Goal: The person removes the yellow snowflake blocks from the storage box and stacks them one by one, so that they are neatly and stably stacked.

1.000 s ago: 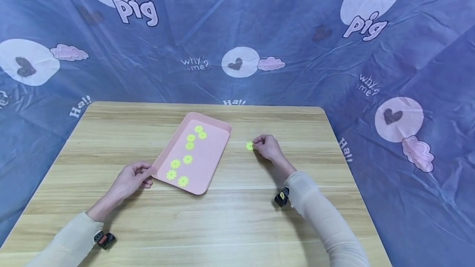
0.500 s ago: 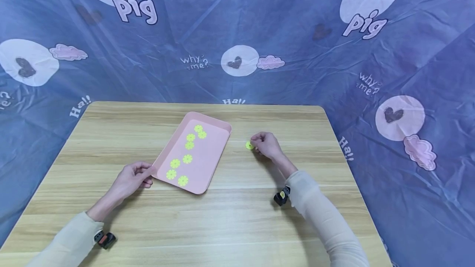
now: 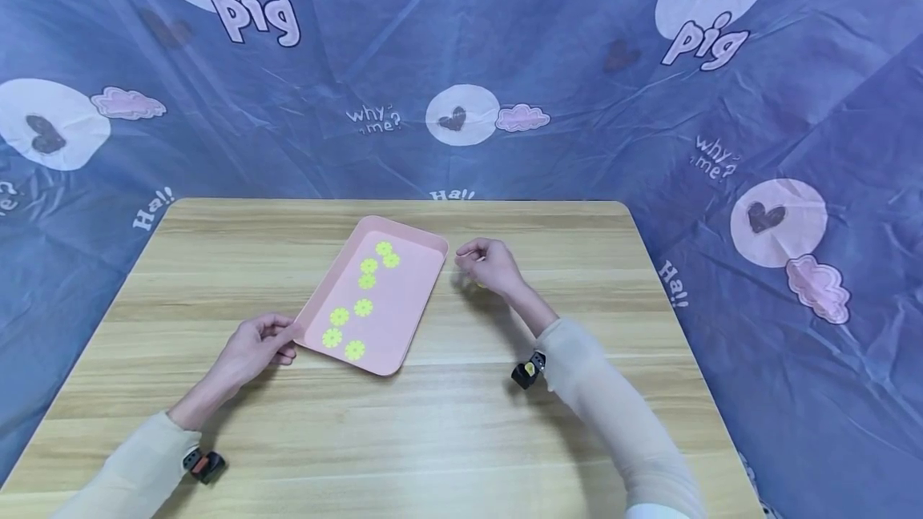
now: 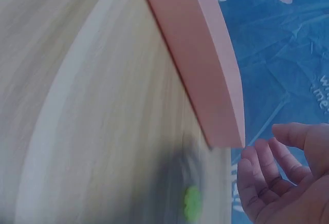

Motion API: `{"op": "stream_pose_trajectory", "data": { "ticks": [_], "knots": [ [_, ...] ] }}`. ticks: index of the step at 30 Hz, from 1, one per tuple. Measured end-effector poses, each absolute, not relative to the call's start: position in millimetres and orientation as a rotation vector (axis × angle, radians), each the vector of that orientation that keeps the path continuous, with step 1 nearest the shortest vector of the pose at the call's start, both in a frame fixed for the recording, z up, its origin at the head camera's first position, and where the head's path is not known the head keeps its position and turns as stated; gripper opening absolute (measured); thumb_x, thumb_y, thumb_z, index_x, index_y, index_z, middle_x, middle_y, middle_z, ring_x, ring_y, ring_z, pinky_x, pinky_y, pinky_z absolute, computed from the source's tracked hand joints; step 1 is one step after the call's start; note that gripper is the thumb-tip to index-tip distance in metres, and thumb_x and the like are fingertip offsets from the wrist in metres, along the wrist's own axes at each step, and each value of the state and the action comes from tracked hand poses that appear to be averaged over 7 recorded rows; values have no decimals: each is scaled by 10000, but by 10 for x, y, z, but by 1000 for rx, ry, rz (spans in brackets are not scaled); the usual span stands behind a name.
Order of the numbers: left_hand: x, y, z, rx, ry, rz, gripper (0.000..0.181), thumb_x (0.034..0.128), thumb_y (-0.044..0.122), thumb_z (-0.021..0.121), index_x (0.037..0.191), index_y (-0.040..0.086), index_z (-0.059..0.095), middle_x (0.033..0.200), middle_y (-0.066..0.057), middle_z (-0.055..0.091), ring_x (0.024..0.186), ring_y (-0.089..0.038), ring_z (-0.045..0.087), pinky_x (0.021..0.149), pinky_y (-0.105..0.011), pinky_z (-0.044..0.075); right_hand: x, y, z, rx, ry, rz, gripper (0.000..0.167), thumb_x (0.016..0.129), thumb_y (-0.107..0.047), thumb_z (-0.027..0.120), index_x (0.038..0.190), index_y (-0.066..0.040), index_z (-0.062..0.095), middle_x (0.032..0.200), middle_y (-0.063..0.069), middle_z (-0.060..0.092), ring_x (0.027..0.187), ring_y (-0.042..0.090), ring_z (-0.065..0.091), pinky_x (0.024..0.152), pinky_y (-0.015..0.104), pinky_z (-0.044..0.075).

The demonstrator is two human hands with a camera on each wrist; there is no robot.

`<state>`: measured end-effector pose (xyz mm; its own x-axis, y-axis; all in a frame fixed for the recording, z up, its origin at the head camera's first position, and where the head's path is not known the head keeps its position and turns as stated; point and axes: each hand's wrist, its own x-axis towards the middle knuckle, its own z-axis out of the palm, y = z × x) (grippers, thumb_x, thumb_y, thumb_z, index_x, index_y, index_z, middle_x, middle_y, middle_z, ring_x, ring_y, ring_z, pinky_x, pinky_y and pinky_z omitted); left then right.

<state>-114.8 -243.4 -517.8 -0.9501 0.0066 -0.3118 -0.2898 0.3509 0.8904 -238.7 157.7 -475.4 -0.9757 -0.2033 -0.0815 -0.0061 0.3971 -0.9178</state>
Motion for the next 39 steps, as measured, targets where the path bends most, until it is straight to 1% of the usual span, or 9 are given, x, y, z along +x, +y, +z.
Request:
{"op": "stream_pose_trajectory", "data": {
  "ticks": [4, 7, 9, 12, 14, 16, 23, 29, 39],
  "knots": [
    [-1141, -2431, -5174, -247, 2355, 1640, 353, 1065, 160, 635, 1264, -130, 603, 930, -49, 677, 705, -90, 671, 648, -230, 657, -2389, 1442, -4714, -222, 2489, -1625, 239, 972, -49, 698, 1158, 100, 695, 844, 31, 662, 641, 149, 589, 464, 152, 429],
    [-1144, -2434, -5181, -243, 2359, 1639, 362, 1065, 164, 636, 1268, -134, 600, 940, -61, 683, 699, -87, 670, 639, -233, 655, -2408, 1351, -4709, -273, 2533, -1599, 232, 968, -72, 711, 1153, 68, 720, 921, 122, 709, 703, 262, 637, 523, 208, 526],
    [-1149, -2435, -5193, -243, 2360, 1636, 363, 1066, 163, 635, 1271, -135, 597, 944, -67, 684, 694, -85, 667, 635, -235, 654, -2425, 1294, -4712, -322, 2565, -1573, 229, 968, -93, 719, 1148, 48, 732, 971, 172, 726, 758, 298, 658, 588, 221, 566],
    [-1159, -2438, -5214, -238, 2359, 1637, 365, 1068, 160, 631, 1272, -140, 593, 945, -62, 684, 688, -79, 662, 631, -236, 653, -2452, 1215, -4722, -396, 2620, -1520, 226, 964, -117, 729, 1139, 25, 739, 1006, 196, 741, 801, 266, 668, 646, 222, 584],
    [-1162, -2437, -5217, -235, 2357, 1639, 362, 1067, 158, 631, 1268, -141, 594, 934, -51, 679, 686, -78, 661, 629, -235, 652, -2474, 1162, -4731, -438, 2652, -1491, 220, 961, -123, 737, 1132, 15, 743, 1014, 195, 749, 803, 203, 654, 645, 179, 548],
    [-1160, -2434, -5211, -230, 2356, 1645, 360, 1067, 156, 631, 1266, -142, 594, 932, -48, 677, 689, -79, 660, 630, -233, 652, -2505, 1112, -4750, -472, 2670, -1472, 216, 958, -124, 742, 1131, 5, 746, 1020, 190, 754, 819, 192, 651, 668, 184, 552],
    [-1156, -2415, -5190, -253, 2355, 1642, 336, 1063, 145, 632, 1255, -129, 608, 938, -55, 676, 701, -83, 669, 647, -227, 657, -2600, 931, -4816, -594, 2680, -1420, 229, 955, -116, 750, 1153, -1, 742, 1027, 176, 767, 876, 238, 688, 776, 227, 587],
    [-1156, -2412, -5190, -267, 2358, 1629, 334, 1061, 145, 631, 1260, -123, 611, 947, -67, 684, 705, -87, 673, 651, -232, 658, -2636, 792, -4868, -632, 2656, -1372, 249, 960, -103, 743, 1185, 2, 736, 1039, 174, 766, 912, 265, 699, 794, 243, 597],
    [-1149, -2426, -5199, -266, 2354, 1640, 341, 1061, 152, 637, 1267, -118, 608, 927, -46, 681, 710, -78, 672, 666, -225, 660, -2750, 622, -5015, -659, 2704, -1179, 289, 929, -132, 802, 1191, -29, 738, 1051, 115, 772, 927, 204, 715, 805, 222, 622]
  ]
}}
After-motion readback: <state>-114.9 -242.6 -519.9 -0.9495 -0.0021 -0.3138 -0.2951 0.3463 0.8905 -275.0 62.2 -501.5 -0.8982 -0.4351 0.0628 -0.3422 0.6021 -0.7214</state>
